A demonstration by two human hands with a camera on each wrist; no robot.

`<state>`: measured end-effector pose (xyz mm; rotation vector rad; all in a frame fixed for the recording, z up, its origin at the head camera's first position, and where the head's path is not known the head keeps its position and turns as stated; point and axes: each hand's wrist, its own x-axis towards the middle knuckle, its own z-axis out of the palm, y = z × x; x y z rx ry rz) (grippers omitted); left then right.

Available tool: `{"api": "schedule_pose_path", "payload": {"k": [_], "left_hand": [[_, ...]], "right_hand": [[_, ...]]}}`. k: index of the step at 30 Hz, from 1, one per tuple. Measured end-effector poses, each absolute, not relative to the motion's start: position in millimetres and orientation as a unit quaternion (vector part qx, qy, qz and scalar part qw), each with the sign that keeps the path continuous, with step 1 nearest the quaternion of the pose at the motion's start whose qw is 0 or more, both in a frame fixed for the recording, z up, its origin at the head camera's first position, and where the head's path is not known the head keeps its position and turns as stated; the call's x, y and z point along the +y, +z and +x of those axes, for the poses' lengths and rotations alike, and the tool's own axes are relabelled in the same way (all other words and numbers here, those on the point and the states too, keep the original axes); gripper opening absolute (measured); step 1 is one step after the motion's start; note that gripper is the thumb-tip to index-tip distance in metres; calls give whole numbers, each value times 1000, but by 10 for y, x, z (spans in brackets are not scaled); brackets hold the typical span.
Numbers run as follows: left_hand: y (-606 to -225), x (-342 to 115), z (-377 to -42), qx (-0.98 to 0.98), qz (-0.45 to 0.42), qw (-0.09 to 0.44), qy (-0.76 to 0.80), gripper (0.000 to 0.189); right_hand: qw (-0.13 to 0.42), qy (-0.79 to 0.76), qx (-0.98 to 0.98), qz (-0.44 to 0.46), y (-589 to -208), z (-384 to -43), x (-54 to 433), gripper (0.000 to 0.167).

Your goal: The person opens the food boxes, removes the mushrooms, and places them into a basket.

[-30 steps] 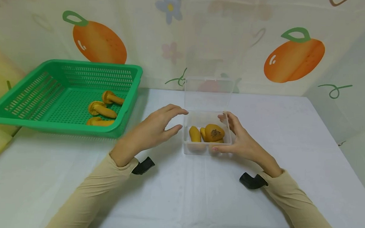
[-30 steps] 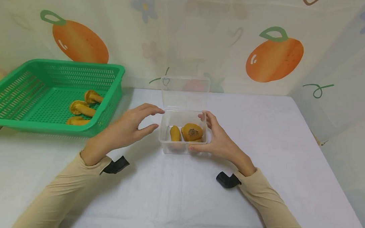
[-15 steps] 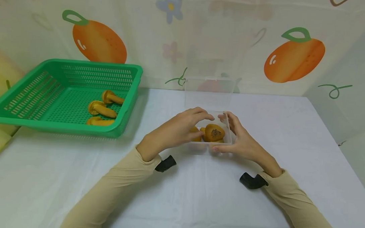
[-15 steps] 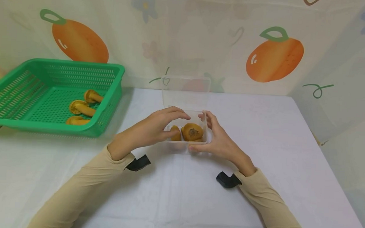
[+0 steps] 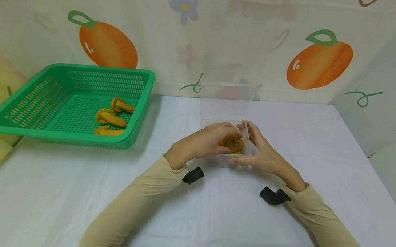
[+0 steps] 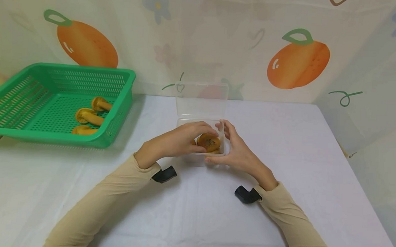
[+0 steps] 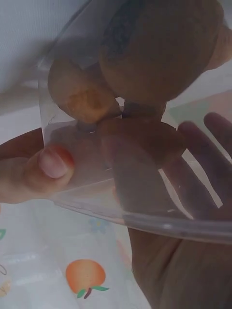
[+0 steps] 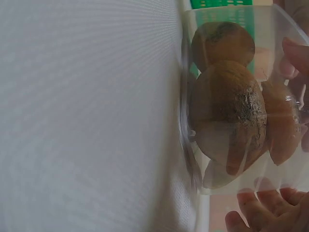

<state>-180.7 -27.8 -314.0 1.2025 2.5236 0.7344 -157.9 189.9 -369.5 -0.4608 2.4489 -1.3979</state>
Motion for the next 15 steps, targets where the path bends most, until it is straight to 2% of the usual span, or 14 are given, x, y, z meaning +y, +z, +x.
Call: {"api": "schedule_pose_path", "payload": {"k": [7,15], "left_hand": [[-3135,-211,-1852,869,408,146,239,50],[-3136,-222,-1857,876,398,137,235,47]], "right_hand": [[138,-485,848,-161,-3670,-1567,1898,117],[142,-483,850,-157,-3675,-1566,1899,118]]}}
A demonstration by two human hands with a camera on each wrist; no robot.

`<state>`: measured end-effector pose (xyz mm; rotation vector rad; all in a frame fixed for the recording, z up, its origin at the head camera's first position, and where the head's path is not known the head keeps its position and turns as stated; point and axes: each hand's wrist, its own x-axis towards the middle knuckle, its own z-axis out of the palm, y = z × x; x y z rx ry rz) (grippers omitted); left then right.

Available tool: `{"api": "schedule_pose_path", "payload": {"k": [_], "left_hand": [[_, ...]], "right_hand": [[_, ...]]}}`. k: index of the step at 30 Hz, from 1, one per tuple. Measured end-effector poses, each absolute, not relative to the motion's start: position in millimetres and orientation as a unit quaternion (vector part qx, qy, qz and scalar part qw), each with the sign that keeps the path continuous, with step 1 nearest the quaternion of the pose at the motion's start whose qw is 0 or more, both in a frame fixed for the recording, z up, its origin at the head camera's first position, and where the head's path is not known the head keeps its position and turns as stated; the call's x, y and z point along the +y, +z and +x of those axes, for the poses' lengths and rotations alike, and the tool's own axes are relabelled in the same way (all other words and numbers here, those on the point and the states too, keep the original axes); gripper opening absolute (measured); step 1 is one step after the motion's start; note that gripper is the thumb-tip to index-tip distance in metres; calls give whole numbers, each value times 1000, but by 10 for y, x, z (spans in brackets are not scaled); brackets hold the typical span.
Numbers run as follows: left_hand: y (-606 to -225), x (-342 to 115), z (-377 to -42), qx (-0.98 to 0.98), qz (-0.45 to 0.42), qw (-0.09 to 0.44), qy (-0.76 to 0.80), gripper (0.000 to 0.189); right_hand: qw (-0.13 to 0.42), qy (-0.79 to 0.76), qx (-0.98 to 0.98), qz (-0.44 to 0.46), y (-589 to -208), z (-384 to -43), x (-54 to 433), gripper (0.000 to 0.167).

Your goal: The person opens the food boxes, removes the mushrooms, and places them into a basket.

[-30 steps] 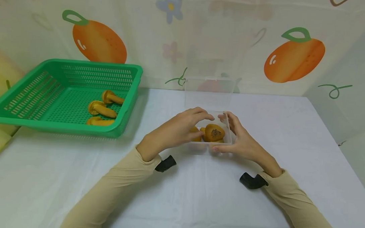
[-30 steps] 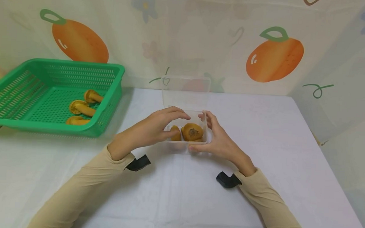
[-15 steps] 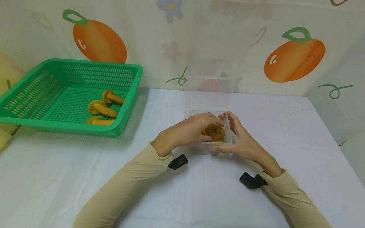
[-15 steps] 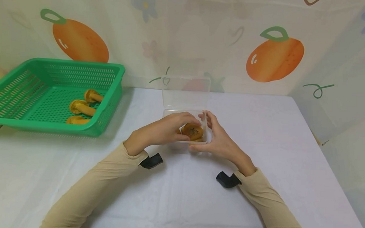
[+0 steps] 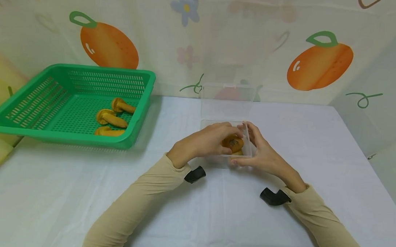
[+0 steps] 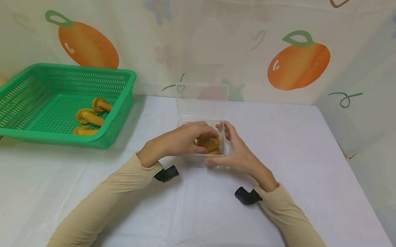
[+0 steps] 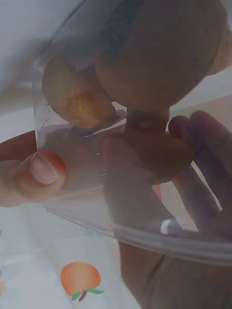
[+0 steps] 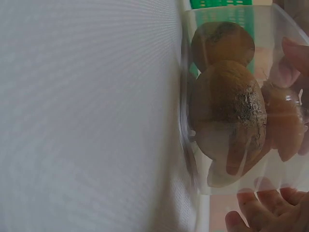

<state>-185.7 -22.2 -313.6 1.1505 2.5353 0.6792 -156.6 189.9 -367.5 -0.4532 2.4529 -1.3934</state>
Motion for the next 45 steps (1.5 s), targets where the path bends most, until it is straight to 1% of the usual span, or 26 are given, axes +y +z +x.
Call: {"api": "schedule_pose_path", "payload": {"k": [12,23,29,39,45], "left_hand": [[-3052,-425,-1806,879,363,117,287,49],[-2974,-685,-1762,867,377,65,320,43],[-2975,-805,-1749,859,386,42,333,43],[-2994,-971,-1708,872,370,27,319,48],[-3038,-1039,-1693,873,357,30,329,42]], "right_hand": [[143,-482,851,-151,-3699,-1571,1897,119],[118,-499,839,-183,-3701,-1584,1879,109],[121,-496,841,-178,-3691,-1578,1876,110],[120,-493,844,-173,-3698,-1587,1877,111],[117,-493,844,-178,-3699,-1586,1884,112]]}}
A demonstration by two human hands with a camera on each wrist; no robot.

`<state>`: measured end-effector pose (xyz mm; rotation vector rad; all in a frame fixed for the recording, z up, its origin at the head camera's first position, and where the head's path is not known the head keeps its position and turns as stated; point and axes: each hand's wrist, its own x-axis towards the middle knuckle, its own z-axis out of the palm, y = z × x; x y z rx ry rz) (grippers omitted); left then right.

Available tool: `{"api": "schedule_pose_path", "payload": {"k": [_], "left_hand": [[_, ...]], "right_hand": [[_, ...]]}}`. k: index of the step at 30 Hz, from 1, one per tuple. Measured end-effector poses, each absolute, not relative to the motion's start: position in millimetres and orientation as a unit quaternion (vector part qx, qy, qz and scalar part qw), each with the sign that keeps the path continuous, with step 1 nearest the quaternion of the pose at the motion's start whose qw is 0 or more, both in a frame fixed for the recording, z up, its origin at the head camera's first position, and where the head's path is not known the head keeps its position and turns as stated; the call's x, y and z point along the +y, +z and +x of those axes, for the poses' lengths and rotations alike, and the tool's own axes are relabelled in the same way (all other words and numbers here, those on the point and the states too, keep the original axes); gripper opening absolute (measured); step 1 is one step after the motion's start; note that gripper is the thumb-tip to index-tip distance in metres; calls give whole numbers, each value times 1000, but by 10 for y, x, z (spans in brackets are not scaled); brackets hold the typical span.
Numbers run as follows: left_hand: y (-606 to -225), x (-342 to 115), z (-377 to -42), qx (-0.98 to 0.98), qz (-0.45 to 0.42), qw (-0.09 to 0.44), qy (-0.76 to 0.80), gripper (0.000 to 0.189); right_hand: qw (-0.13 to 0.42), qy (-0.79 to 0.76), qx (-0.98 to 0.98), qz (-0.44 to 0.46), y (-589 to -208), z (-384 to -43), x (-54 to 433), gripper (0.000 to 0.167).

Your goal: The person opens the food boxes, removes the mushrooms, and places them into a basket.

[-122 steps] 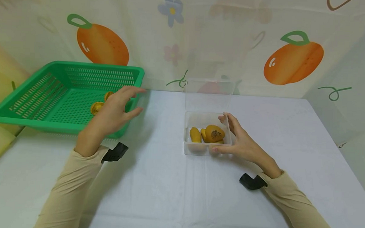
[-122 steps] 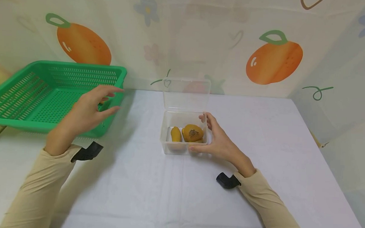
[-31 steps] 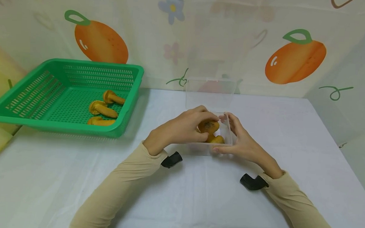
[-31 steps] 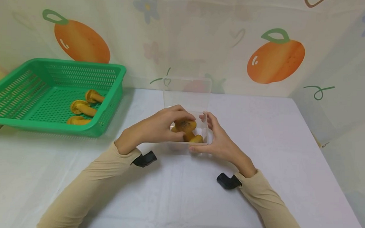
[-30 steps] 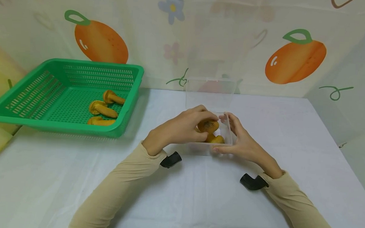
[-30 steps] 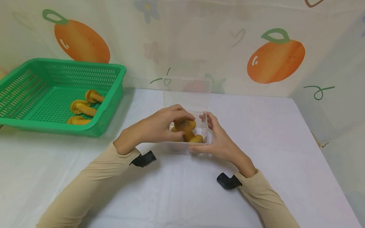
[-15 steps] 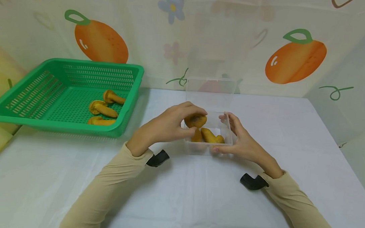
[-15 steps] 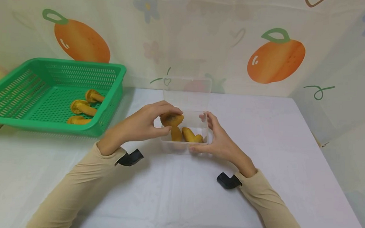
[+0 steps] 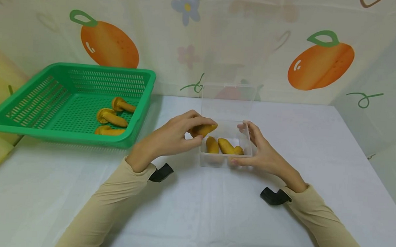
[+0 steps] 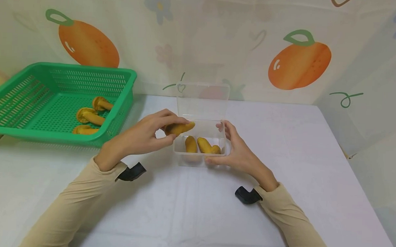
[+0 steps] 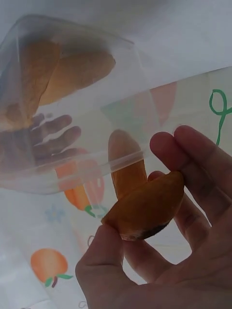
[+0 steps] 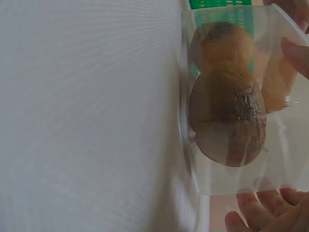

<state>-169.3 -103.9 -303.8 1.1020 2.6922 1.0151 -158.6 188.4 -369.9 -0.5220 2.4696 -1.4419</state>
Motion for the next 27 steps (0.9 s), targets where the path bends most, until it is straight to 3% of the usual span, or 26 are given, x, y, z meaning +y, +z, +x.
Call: {"api": "schedule_pose_path", "payload": {"k": [27], "left_hand": [[-2968,-1269,-1597,893,331,-19,304,22]], "right_hand": [[122,-474,854,-179,-3682,-1586,1895,116]]}}
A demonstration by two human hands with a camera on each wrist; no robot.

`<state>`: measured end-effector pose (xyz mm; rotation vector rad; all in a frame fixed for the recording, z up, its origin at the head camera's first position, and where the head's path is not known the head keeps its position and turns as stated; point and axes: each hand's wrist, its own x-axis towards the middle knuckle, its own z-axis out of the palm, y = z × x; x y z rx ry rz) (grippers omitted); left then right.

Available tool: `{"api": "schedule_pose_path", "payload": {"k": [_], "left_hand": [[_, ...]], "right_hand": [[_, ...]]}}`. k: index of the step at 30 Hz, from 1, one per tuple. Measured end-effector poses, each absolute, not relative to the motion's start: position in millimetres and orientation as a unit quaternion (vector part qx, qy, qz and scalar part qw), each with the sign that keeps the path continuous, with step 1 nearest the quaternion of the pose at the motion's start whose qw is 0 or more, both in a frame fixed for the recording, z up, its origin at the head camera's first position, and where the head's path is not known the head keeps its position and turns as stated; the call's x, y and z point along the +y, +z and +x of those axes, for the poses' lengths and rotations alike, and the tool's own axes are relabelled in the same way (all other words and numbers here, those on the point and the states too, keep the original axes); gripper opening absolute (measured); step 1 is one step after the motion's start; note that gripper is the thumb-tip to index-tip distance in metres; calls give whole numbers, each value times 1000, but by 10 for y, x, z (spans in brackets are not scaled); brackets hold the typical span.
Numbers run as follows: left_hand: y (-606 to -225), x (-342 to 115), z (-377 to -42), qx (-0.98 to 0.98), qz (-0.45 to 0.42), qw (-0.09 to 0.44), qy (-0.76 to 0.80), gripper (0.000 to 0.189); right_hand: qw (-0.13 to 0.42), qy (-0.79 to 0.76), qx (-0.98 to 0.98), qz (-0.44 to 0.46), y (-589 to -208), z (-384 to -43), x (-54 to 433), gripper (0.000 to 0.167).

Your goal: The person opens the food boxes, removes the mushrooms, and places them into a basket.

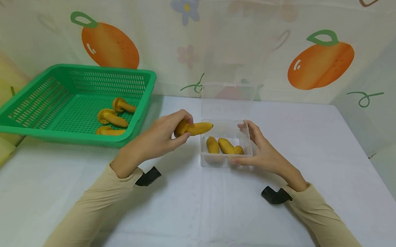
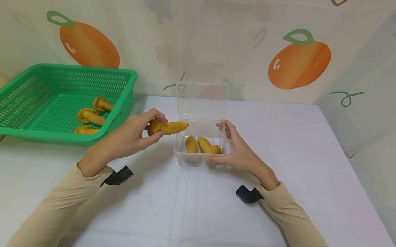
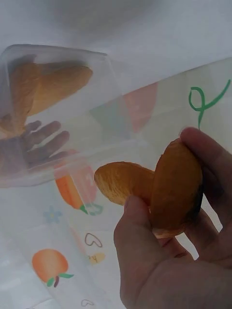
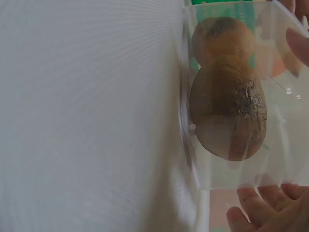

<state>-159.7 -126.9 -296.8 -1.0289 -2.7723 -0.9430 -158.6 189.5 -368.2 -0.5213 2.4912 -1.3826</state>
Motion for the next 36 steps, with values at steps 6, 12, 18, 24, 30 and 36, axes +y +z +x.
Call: {"api": "schedule_pose_path", "payload": {"k": [6,12,18,24,30,36], "left_hand": [[-2913,-1432,-1570,-900,-315,43,-298,22],[-2834,-1636,-1585,-902,-293,85,-306,19],[-2759,-1899,-1607,-906,-262,130,-306,23],[-2727,-2165,-1630,-909,-223,144,-321,28],[-2761,-2395,-1691,-919,-181,140,-321,30],[-2803,-2632,-1758,-937,-123,97,-313,34]], "right_hand": [[128,-474,851,-186,-3677,-1573,1926,116],[117,-477,851,-188,-3662,-1562,1938,115],[117,-479,851,-180,-3645,-1558,1938,112],[112,-485,849,-178,-3663,-1575,1923,109],[115,-485,850,-173,-3655,-1575,1917,109],[124,-480,853,-163,-3666,-1568,1917,111]]}}
